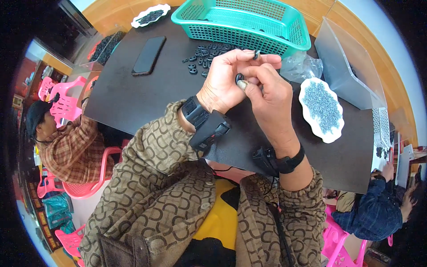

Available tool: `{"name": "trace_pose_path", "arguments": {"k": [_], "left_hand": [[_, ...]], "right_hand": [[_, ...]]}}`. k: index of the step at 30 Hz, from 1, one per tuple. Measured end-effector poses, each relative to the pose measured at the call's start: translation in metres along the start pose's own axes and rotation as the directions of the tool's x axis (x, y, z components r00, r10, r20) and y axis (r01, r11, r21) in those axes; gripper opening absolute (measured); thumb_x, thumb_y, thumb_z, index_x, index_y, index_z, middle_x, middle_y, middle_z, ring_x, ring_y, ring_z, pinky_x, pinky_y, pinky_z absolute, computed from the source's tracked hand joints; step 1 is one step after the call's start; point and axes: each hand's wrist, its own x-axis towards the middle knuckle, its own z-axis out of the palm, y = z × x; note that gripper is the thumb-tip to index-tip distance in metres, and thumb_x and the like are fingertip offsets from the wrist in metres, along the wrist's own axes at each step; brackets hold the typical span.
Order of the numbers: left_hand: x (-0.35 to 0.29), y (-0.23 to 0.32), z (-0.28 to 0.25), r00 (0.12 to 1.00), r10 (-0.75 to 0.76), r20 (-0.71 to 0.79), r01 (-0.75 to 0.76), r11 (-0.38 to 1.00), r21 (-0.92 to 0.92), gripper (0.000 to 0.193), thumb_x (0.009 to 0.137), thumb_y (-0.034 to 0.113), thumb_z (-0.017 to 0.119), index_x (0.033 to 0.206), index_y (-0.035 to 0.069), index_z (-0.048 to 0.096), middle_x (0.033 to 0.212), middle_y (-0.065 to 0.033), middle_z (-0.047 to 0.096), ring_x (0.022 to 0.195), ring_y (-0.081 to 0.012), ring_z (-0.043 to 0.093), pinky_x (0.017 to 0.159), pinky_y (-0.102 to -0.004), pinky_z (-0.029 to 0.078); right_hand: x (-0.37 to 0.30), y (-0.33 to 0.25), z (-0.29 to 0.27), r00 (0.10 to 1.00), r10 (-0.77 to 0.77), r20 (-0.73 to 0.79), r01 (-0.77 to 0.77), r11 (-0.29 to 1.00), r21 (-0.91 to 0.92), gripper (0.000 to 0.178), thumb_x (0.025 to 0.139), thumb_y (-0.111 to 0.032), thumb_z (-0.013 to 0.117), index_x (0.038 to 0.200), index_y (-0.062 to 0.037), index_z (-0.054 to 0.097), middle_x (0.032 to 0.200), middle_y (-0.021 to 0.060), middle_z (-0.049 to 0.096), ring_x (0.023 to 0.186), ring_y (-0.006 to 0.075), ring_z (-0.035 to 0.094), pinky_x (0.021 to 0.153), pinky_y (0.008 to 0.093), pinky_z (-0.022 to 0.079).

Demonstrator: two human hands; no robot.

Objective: Picking up small black components from a tray, inspecting them, and placing them into a plastic bag.

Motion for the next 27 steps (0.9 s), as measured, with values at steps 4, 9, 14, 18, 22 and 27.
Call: {"name": "trace_pose_path", "arguments": {"k": [4,9,14,18,22,27], "left_hand": [[-0.002,-0.004,0.002,0.999,-0.031,0.007,0.031,0.999,-0.027,0.056,0.115,0.023,0.064,0.148,-0.020,0.075,0.152,-0.0320,0.083,0.148,-0.0435,0.076,0.137,-0.0545,0.056],[-0.001,-0.006,0.006,0.998,-0.055,-0.030,0.055,0.998,-0.030,0.056,0.117,0.024,0.062,0.150,-0.020,0.075,0.152,-0.0311,0.084,0.146,-0.0422,0.077,0.137,-0.0528,0.056],[0.004,-0.018,0.003,0.981,0.164,-0.104,-0.149,0.979,0.140,0.034,0.120,0.017,0.064,0.136,-0.008,0.081,0.141,-0.0218,0.088,0.140,-0.0340,0.079,0.123,-0.0504,0.062],[-0.001,-0.024,0.036,0.936,0.344,-0.078,-0.263,0.828,0.495,0.023,0.119,0.019,0.073,0.123,0.000,0.085,0.122,-0.0137,0.089,0.123,-0.0267,0.085,0.111,-0.0459,0.065],[-0.008,-0.026,0.038,0.911,0.409,-0.053,-0.291,0.728,0.620,0.018,0.117,0.016,0.079,0.117,-0.001,0.085,0.118,-0.0107,0.089,0.117,-0.0223,0.084,0.108,-0.0390,0.066],[-0.009,-0.030,0.045,0.875,0.484,-0.016,-0.332,0.624,0.707,0.014,0.115,0.012,0.080,0.115,-0.002,0.085,0.111,-0.0038,0.085,0.105,-0.0145,0.077,0.101,-0.0331,0.062]], "right_hand": [[-0.003,-0.006,0.005,0.999,-0.048,-0.017,0.048,0.999,-0.016,0.024,0.101,0.011,0.083,0.123,0.0017,0.082,0.113,0.0037,0.081,0.101,0.0132,0.073,0.090,0.0310,0.059],[-0.002,-0.011,0.004,0.993,-0.099,-0.060,0.097,0.995,-0.027,0.024,0.099,0.012,0.081,0.119,-0.0015,0.083,0.105,0.0101,0.080,0.091,0.0228,0.081,0.083,0.0344,0.062],[0.002,-0.005,-0.016,0.966,0.212,-0.148,-0.140,0.910,0.390,0.020,0.111,0.007,0.080,0.129,0.0031,0.086,0.116,0.0069,0.087,0.102,0.0160,0.081,0.093,0.0304,0.062],[0.010,0.044,-0.068,0.891,0.429,-0.147,-0.240,0.721,0.651,0.028,0.121,0.000,0.075,0.146,0.0098,0.080,0.123,0.0158,0.088,0.106,0.0205,0.082,0.094,0.0330,0.064],[0.013,0.047,-0.062,0.888,0.461,-0.012,-0.271,0.542,0.796,0.031,0.124,0.000,0.070,0.152,0.0113,0.075,0.121,0.0198,0.086,0.107,0.0251,0.083,0.094,0.0347,0.066],[0.010,0.046,-0.062,0.887,0.462,-0.017,-0.276,0.559,0.782,0.029,0.124,-0.001,0.069,0.150,0.0108,0.075,0.123,0.0199,0.085,0.108,0.0263,0.083,0.095,0.0364,0.067]]}}
